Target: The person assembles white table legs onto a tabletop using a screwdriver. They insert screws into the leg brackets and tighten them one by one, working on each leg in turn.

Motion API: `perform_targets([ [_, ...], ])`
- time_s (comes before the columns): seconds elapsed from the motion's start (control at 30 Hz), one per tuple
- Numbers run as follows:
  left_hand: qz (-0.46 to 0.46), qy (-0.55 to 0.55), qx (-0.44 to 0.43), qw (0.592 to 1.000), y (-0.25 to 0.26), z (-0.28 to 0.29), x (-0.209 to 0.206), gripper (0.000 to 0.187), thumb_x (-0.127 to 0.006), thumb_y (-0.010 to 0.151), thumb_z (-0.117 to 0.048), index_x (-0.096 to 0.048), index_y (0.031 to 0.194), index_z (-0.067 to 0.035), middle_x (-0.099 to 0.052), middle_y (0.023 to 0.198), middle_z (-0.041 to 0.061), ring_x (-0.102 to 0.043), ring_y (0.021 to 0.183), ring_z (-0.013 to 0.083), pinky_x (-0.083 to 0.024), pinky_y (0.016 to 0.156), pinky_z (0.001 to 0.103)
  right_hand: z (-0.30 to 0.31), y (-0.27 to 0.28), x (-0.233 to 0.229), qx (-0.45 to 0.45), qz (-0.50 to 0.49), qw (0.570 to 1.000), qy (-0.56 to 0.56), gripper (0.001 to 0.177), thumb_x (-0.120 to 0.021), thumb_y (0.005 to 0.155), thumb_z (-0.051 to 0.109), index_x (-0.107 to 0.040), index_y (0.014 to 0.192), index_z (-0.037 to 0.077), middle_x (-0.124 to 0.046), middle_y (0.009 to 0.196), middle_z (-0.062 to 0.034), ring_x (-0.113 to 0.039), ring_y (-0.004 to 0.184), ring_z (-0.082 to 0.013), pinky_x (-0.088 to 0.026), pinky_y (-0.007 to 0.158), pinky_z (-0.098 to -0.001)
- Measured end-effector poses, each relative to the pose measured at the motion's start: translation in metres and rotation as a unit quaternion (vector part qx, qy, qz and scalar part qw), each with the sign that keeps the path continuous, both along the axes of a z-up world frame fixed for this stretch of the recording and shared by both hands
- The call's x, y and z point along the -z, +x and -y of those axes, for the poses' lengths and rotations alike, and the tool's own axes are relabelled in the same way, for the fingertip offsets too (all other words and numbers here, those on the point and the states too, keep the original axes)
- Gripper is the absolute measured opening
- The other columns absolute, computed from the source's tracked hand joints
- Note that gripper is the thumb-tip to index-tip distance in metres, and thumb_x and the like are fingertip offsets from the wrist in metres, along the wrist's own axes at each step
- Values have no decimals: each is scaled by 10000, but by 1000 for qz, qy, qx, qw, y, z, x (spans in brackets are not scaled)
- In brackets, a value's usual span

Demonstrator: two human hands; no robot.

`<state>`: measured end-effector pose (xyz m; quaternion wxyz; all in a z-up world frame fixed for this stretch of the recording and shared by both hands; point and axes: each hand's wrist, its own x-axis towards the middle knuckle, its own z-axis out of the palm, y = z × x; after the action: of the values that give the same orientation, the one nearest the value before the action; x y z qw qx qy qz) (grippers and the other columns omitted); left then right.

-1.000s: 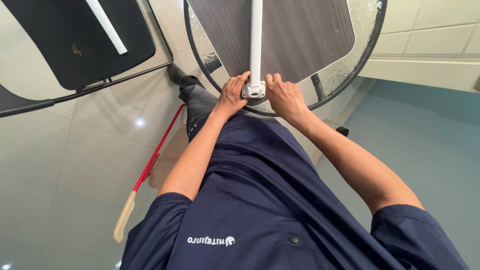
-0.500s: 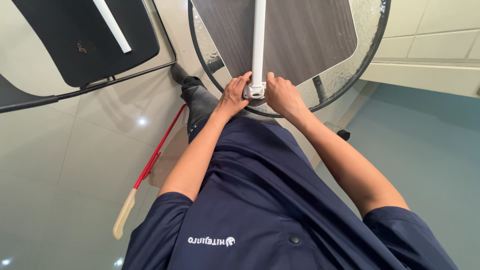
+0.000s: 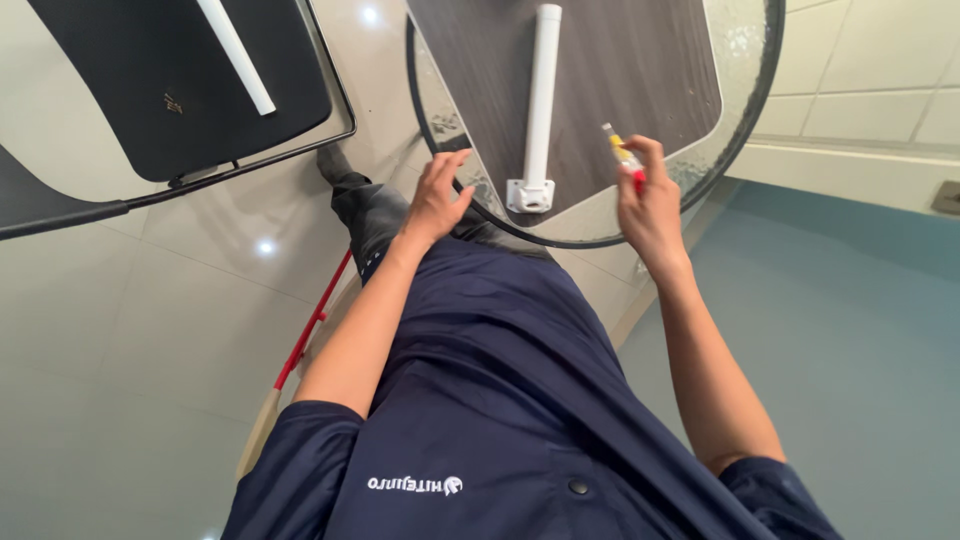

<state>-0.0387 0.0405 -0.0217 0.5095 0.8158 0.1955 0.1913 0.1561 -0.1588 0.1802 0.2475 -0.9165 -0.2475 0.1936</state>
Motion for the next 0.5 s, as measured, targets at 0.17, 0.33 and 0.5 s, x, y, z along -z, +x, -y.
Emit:
perform_targets([
  [0.17,-33,-75,-58,995,-49,-44,23,536,-741,866,-54,-561,1371,-72,-610,1173,111,-615,1051,288,-514,954,397,-57,-42,-2,22,-178,972,152,342,-646,1000,81,-612,1340,59,-649,883,-14,-597,719,-43,-490,628,-244],
  [0.33,-61,-129,-144,979,-114,-108,45,430,-716,904,-52,-593,1315,-71,-641,1082,95,-650,962,255,-542,875,381,-175,-107,42,-136,-112,982,71,353,-783,915,197,-714,1224,40,-651,796,-81,-513,617,-118,-450,557,-279],
  [0.5,-89,-185,-261,943,-180,-181,80,327,-691,939,-72,-626,1259,-56,-672,1048,88,-693,907,225,-563,827,362,-303,-166,121,-292,10,955,-52,389,-727,981,386,-753,819,33,-630,636,-110,-634,663,-260,-506,633,-420],
])
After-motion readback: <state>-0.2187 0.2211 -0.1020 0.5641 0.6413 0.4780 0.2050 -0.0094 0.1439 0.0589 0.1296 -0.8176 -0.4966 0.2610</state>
